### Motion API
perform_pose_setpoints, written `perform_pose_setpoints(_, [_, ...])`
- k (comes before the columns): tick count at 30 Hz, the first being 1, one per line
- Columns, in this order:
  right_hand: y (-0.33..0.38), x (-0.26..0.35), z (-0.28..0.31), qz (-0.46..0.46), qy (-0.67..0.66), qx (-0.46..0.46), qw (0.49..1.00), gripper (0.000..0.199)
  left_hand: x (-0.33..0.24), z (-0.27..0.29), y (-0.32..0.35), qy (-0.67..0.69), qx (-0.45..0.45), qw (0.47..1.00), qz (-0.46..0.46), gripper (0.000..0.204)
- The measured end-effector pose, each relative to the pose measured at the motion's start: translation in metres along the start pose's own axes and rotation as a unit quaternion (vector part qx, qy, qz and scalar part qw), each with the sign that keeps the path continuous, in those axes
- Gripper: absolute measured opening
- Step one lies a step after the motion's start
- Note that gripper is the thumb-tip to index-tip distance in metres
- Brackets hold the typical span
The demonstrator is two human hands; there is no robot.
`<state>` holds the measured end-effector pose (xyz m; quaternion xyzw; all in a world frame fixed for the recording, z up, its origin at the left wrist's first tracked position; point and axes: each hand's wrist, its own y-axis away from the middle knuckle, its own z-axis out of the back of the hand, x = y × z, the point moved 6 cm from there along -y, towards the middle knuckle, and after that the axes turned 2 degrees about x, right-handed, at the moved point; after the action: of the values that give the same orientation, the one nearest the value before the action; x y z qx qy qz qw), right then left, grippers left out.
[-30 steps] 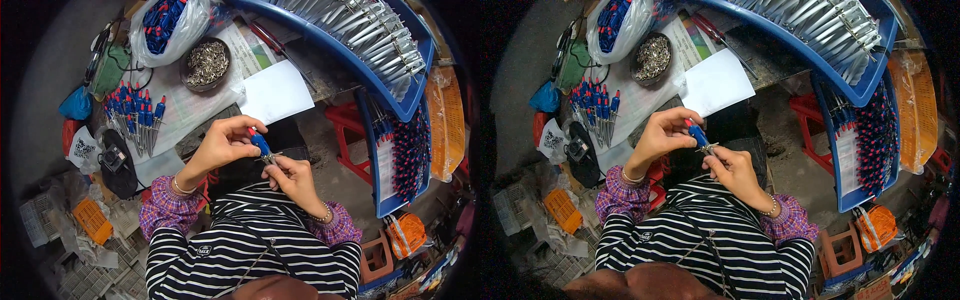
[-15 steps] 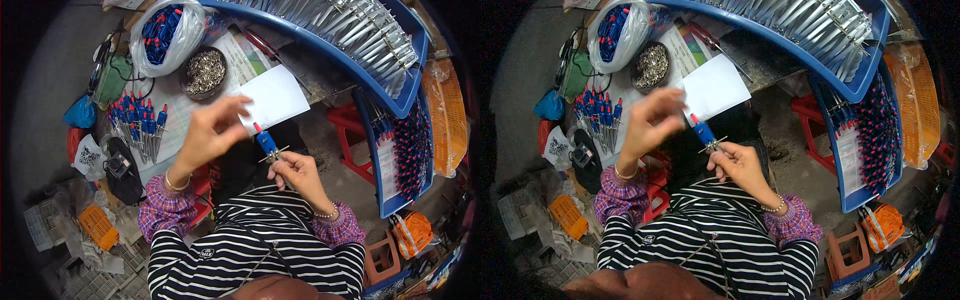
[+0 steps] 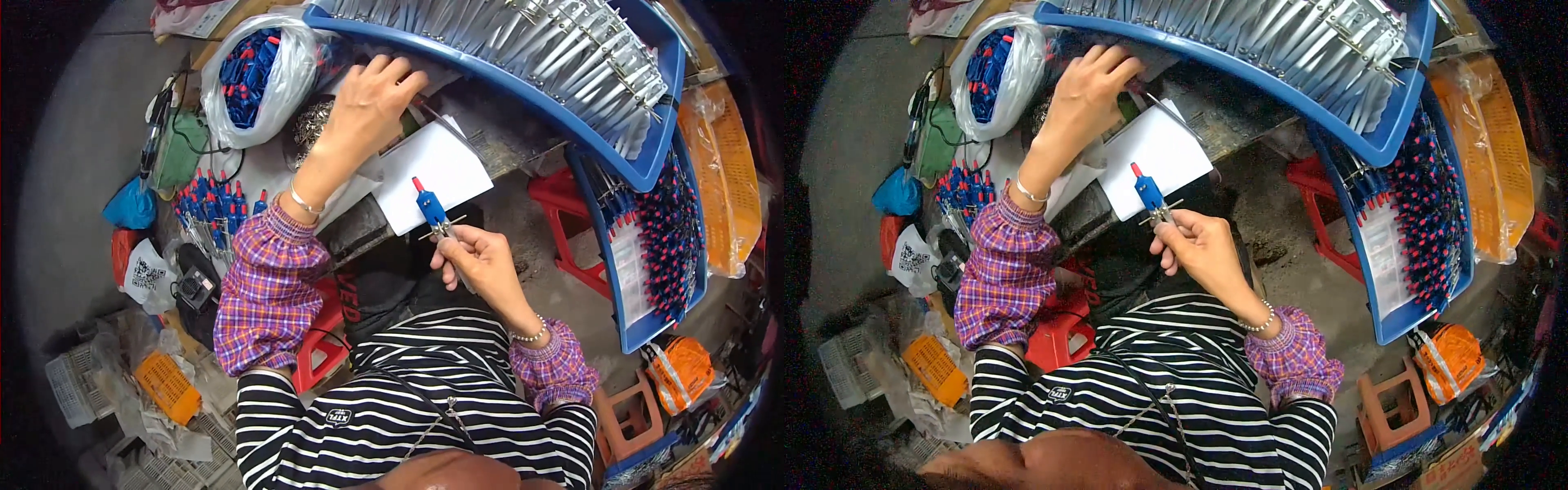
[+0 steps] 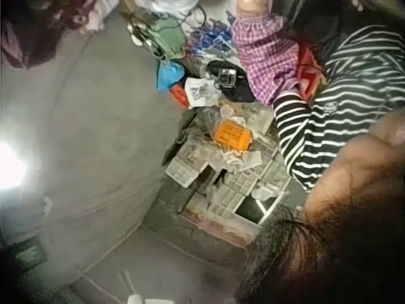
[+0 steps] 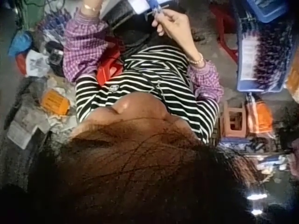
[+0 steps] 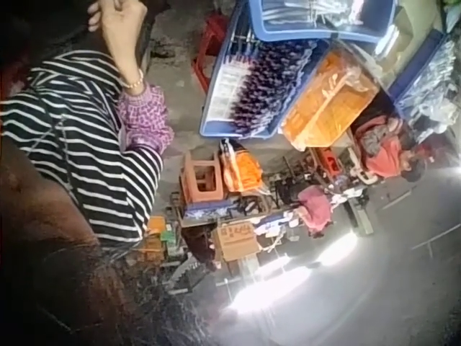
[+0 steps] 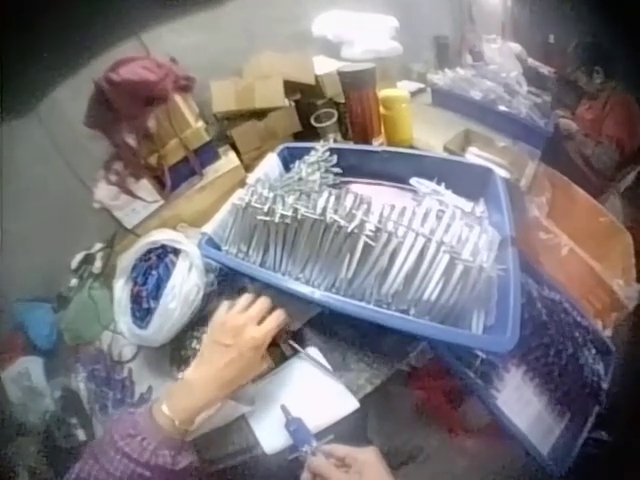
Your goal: The recorder is manually assembling hardware components by attaching blue plastic sleeves to metal rods and then trimming them with scissors.
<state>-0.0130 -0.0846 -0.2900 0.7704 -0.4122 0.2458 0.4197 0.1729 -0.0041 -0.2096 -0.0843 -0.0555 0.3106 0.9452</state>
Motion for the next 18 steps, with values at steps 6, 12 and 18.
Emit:
perform_pose_setpoints(6, [-0.005,-0.007,0.002,-0.009,-0.002,-0.001,1.0,0.022,0.006,0.036,0.033,0.313,-0.025,0.944,0.103,0.03])
perform_pose_setpoints(12, [-0.01,-0.01,-0.004,-0.006,-0.007,0.005,1.0,0.021,-0.031,0.035,0.08,0.685,-0.046,0.717,0.12,0.022])
perform_pose_setpoints(18, [-0.01,-0.009,-0.004,0.017,0.001,-0.01,1.0,0.019,-0.062,0.076,0.087,0.615,-0.217,0.757,-0.05,0.024])
